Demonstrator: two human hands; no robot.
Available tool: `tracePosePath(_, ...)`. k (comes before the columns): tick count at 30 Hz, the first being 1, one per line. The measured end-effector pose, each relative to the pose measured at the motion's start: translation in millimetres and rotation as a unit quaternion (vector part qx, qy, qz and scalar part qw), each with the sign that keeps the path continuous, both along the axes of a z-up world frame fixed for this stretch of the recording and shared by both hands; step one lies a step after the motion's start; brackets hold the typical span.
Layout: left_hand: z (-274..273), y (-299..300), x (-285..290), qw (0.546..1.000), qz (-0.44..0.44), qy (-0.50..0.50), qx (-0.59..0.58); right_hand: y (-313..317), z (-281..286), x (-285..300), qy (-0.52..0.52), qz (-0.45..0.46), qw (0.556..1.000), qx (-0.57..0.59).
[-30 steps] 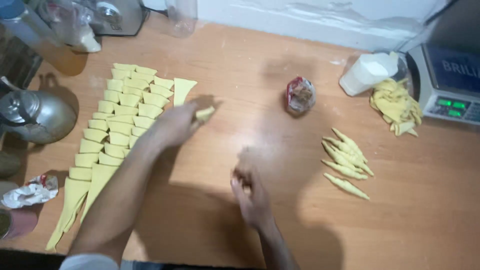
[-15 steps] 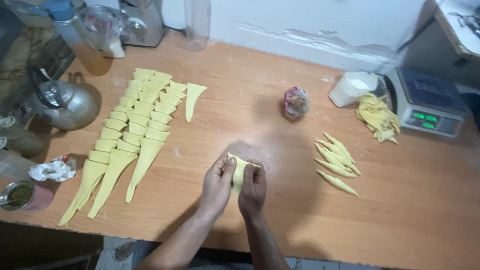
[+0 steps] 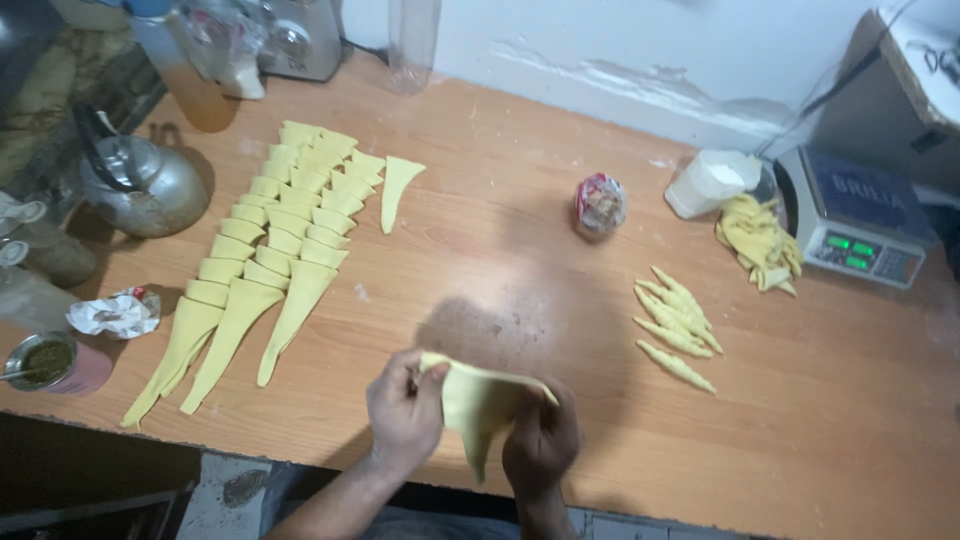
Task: Rolling triangular pieces of dough into crescent shapes and arranging them on a baking tray.
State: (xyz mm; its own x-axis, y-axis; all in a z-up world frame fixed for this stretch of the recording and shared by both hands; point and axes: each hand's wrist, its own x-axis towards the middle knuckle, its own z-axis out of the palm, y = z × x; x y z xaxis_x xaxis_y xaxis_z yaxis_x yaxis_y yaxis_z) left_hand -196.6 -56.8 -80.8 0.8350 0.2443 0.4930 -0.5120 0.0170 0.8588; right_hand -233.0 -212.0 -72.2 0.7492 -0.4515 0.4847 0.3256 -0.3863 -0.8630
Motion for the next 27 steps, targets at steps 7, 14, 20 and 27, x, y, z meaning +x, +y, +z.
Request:
tracePosePath(7,10.7,24.2,70.5,0.978,-0.02,0.112,0.176,-23.9,-18.3,82.7,0.012,0.167,0.981,0.097)
tracePosePath(14,-48.9,58.9,75.6,0.908,-0.119,0.05,0.398,-55.2,-58.2,72.6,0.24,0.169,0.941,-0.167)
tracePosePath(20,-37.2,61.6,52.4,0.903,-0.131,-0.002,0.408,-59.8,-49.6,42.0,0.236,0.2,0.912,-0.268)
tracePosePath(27,-59.8,22.9,29.1,0.761,-0.045,0.07,0.643,-36.2,-60.6,26.4,0.212,0.089,0.865,-0.446)
